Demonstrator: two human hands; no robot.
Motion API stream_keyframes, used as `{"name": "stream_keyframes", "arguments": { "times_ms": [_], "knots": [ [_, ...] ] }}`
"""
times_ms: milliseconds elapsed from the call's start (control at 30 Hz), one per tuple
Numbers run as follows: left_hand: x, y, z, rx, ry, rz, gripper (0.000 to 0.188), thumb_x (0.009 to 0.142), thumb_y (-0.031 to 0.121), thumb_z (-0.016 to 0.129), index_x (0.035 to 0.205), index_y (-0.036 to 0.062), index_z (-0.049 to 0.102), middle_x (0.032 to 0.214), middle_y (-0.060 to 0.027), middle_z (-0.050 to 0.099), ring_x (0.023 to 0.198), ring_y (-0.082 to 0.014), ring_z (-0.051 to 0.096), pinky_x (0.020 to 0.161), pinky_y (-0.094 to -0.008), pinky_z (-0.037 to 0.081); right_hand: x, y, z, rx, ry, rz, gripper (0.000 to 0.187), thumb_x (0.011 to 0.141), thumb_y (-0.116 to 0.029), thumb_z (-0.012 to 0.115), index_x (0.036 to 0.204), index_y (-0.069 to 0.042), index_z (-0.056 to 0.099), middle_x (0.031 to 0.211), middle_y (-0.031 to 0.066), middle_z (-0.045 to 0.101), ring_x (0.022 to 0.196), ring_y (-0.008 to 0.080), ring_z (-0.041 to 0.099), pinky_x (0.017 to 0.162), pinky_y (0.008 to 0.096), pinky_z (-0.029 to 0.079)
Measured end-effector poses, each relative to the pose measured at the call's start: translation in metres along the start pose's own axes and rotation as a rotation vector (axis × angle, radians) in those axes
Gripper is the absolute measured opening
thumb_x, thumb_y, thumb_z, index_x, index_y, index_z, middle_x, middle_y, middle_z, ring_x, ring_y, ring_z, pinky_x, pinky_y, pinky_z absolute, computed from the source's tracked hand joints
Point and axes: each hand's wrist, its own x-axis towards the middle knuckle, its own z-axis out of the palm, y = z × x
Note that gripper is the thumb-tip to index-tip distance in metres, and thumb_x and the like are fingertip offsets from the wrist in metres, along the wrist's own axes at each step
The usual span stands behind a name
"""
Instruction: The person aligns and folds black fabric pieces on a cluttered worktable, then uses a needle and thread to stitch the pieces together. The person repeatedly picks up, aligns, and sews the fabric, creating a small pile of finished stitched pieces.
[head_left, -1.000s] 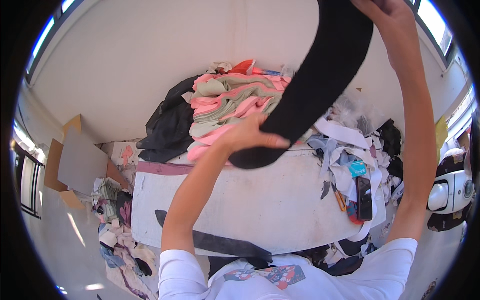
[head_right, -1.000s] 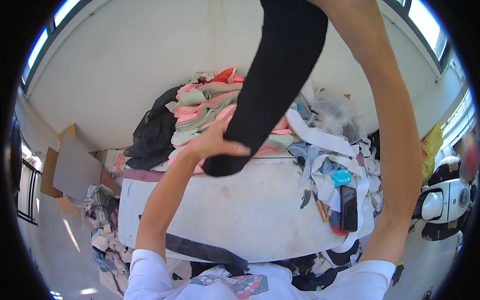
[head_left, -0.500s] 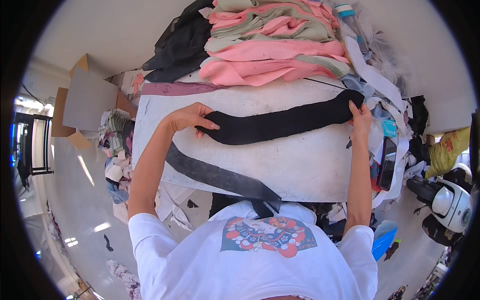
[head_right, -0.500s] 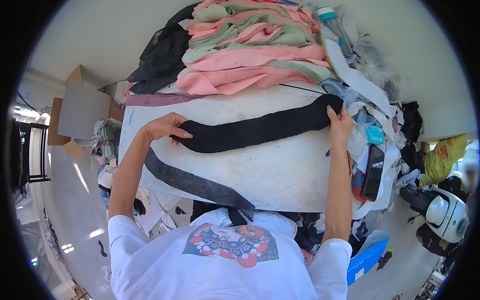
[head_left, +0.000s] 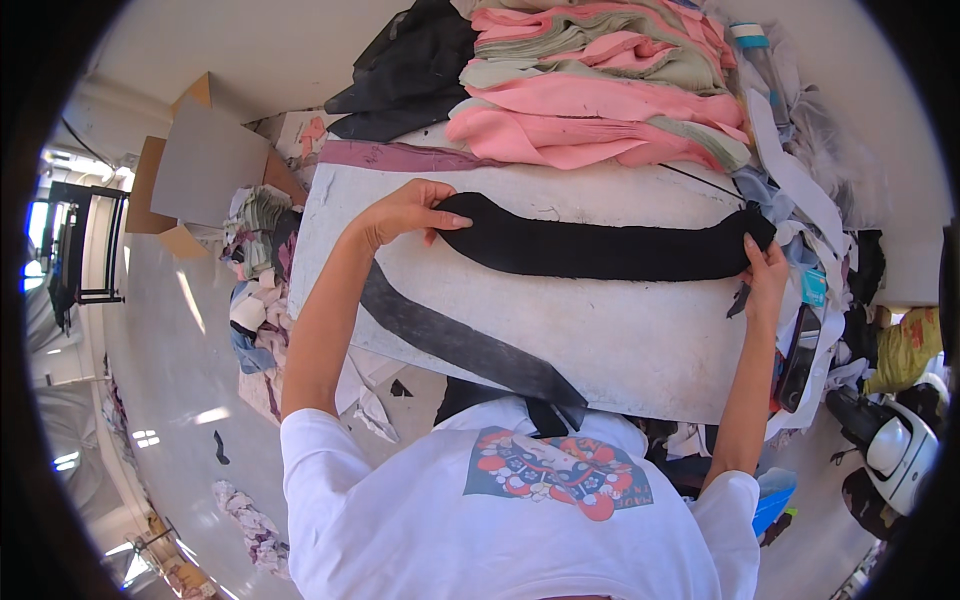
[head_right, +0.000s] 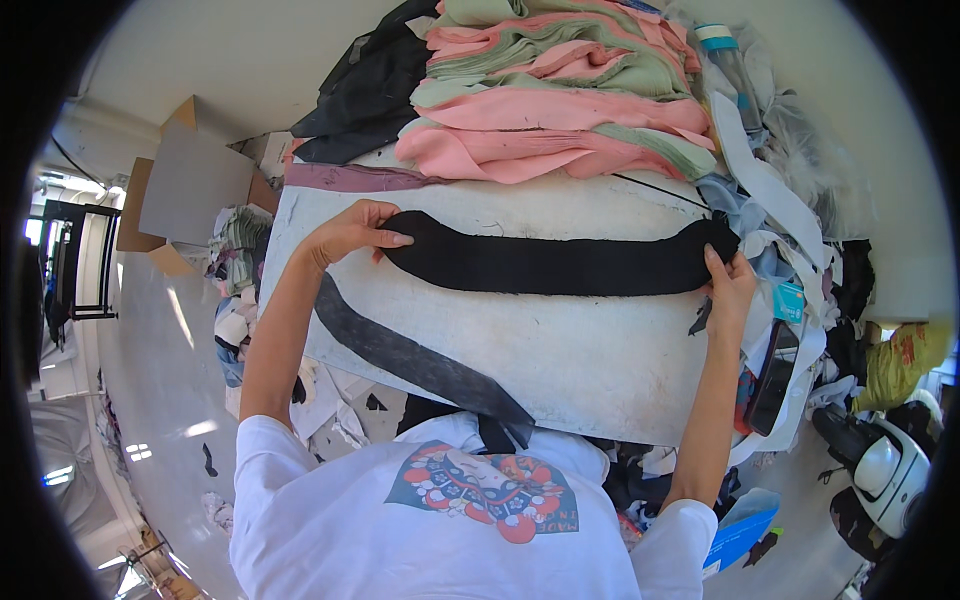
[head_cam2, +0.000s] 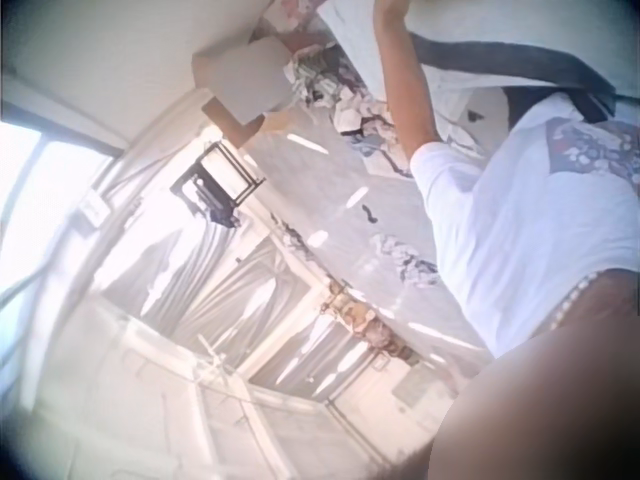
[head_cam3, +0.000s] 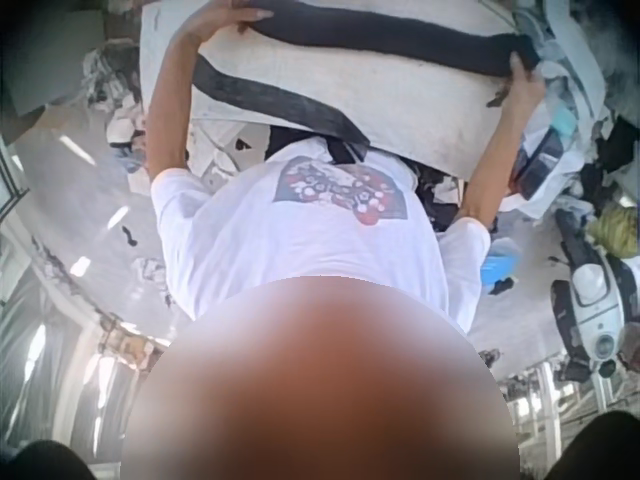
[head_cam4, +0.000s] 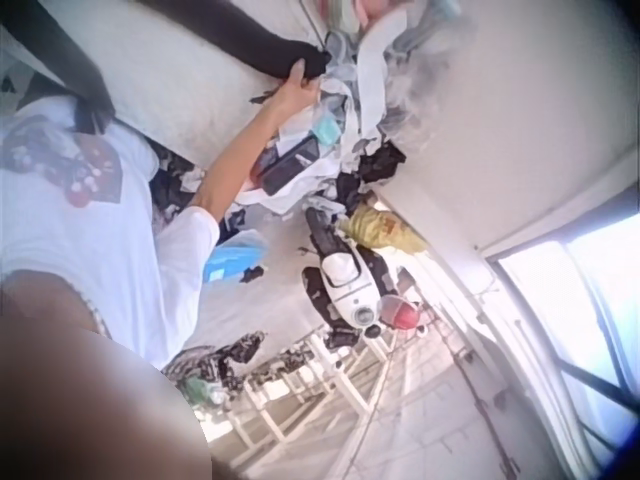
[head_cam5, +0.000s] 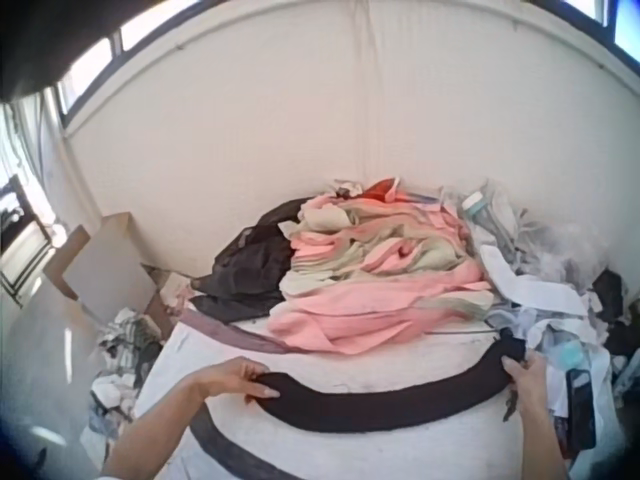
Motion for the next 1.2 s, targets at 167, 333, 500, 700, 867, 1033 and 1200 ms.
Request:
{"name": "stream_keyframes", "arguments": {
  "times_ms": [167,333,500,700,867,1033,1200],
  "knots": [
    [0.005,0.0,0.001,0.035,0.051,-0.016,0.018,0.084,0.017,0.073,0.091,0.002,0.065,0.074,0.0025,0.06,0.062,-0.0064,0.055,0.051,-0.0222,0.045,-0.013,-0.017,-0.003,0.092,-0.001,0.02,0.022,0.086,-0.02,0.072,0.099,-0.004,0.065,0.074,-0.0026,0.062,0.056,0.0036,0.055,0.047,0.0182,0.046],
    [-0.007,-0.004,0.005,-0.004,0.176,0.004,0.016,0.085,0.015,0.072,0.092,0.0021,0.065,0.074,0.0028,0.059,0.058,-0.0062,0.053,0.049,-0.0218,0.044,-0.018,-0.032,0.005,0.199,-0.091,-0.077,0.021,0.085,-0.016,0.073,0.1,-0.004,0.064,0.078,-0.0015,0.065,0.063,0.0043,0.059,0.052,0.0177,0.046],
    [0.001,-0.002,0.003,0.087,0.243,0.005,0.014,0.084,0.014,0.073,0.091,0.003,0.066,0.073,0.003,0.059,0.058,-0.006,0.053,0.049,-0.0216,0.043,-0.03,-0.056,-0.001,0.14,-0.165,-0.131,0.028,0.085,-0.015,0.073,0.109,-0.003,0.064,0.088,0.0005,0.068,0.072,0.005,0.062,0.058,0.0181,0.05],
    [-0.003,0.0,0.003,-0.007,0.264,0.069,0.015,0.085,0.014,0.071,0.094,0.0029,0.066,0.077,0.0027,0.062,0.061,-0.0063,0.055,0.05,-0.0223,0.046,-0.045,-0.081,0.007,0.145,-0.134,-0.178,0.024,0.084,-0.017,0.073,0.101,-0.003,0.064,0.077,-0.0019,0.064,0.062,0.0033,0.056,0.051,0.018,0.044],
    [-0.009,-0.005,-0.008,-0.118,0.254,0.096,0.017,0.088,0.014,0.069,0.099,0.0025,0.067,0.083,0.0005,0.066,0.064,-0.0068,0.058,0.051,-0.0217,0.048,-0.039,-0.075,-0.002,0.196,-0.149,-0.107,0.027,0.086,-0.018,0.071,0.107,-0.003,0.065,0.087,0.0011,0.068,0.07,0.0069,0.064,0.057,0.0205,0.052],
    [-0.018,-0.009,-0.011,-0.18,0.262,0.074,0.017,0.089,0.013,0.067,0.102,0.0012,0.066,0.085,-0.0004,0.066,0.065,-0.0083,0.061,0.051,-0.0227,0.049,-0.03,-0.063,0.009,0.285,-0.17,-0.05,0.028,0.085,-0.019,0.072,0.105,-0.002,0.065,0.085,0.0031,0.068,0.066,0.0091,0.065,0.054,0.023,0.054],
    [-0.005,-0.016,-0.02,-0.081,0.26,0.025,0.03,0.09,0.016,0.066,0.114,-0.0008,0.06,0.089,-0.0015,0.062,0.066,-0.0095,0.061,0.06,-0.025,0.052,-0.015,-0.037,0.004,0.157,-0.162,0.03,0.027,0.087,-0.021,0.07,0.105,-0.002,0.063,0.085,0.0053,0.069,0.064,0.0122,0.066,0.054,0.0239,0.054]
  ]
}}
